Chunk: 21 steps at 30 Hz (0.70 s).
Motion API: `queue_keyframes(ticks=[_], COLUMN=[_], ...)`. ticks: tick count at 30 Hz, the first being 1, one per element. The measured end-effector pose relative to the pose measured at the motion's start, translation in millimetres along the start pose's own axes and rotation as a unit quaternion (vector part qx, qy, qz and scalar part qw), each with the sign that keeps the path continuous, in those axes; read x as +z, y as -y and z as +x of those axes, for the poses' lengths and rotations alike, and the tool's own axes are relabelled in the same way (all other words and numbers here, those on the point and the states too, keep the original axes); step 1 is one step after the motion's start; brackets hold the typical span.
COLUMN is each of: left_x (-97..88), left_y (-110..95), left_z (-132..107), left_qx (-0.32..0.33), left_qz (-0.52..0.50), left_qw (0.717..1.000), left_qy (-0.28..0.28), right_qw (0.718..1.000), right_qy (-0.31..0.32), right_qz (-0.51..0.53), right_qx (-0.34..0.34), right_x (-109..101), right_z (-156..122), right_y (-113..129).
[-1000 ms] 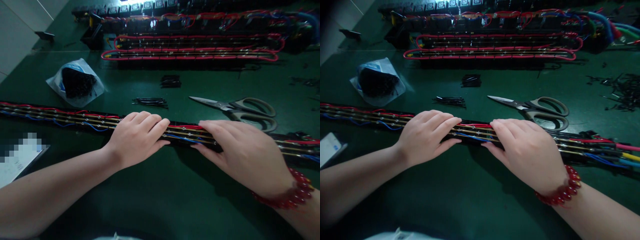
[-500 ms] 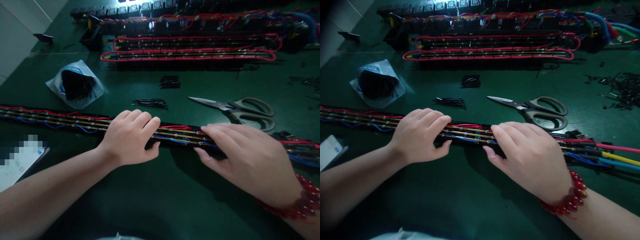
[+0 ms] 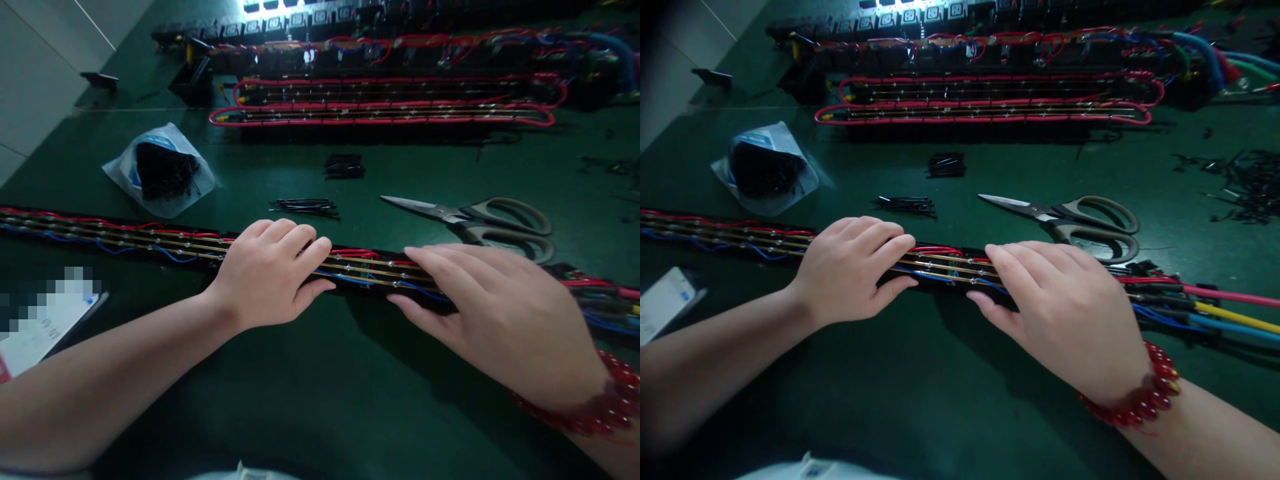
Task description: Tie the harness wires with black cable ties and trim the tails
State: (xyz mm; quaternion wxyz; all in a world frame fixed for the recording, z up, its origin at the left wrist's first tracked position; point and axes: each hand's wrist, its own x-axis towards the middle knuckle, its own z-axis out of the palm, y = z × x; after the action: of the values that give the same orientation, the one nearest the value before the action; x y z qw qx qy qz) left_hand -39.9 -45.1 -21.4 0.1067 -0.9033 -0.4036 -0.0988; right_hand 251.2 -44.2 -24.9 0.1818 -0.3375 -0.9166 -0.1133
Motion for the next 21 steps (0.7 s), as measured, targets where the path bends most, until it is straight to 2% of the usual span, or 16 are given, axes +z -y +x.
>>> queue_keyframes(ticks=[16,21], left_x=[-11.3,-11.7], left_y=[6.4,7.1], left_z=[0.8,1.2], left_qx=[0.003,0.015], left_qz=[0.047,0.06], left_qw=[0.999,0.998], left_qy=[0.01,0.017], right_qw=[0.998,0.997], right_qy=[0.021,0.037], right_qz=[0.002,-0.015], right_qx=[0.061,0.06], right_x=[-0.3,0.7], right_z=[-3.2,-3.1], right_y=[-0.2,-3.9])
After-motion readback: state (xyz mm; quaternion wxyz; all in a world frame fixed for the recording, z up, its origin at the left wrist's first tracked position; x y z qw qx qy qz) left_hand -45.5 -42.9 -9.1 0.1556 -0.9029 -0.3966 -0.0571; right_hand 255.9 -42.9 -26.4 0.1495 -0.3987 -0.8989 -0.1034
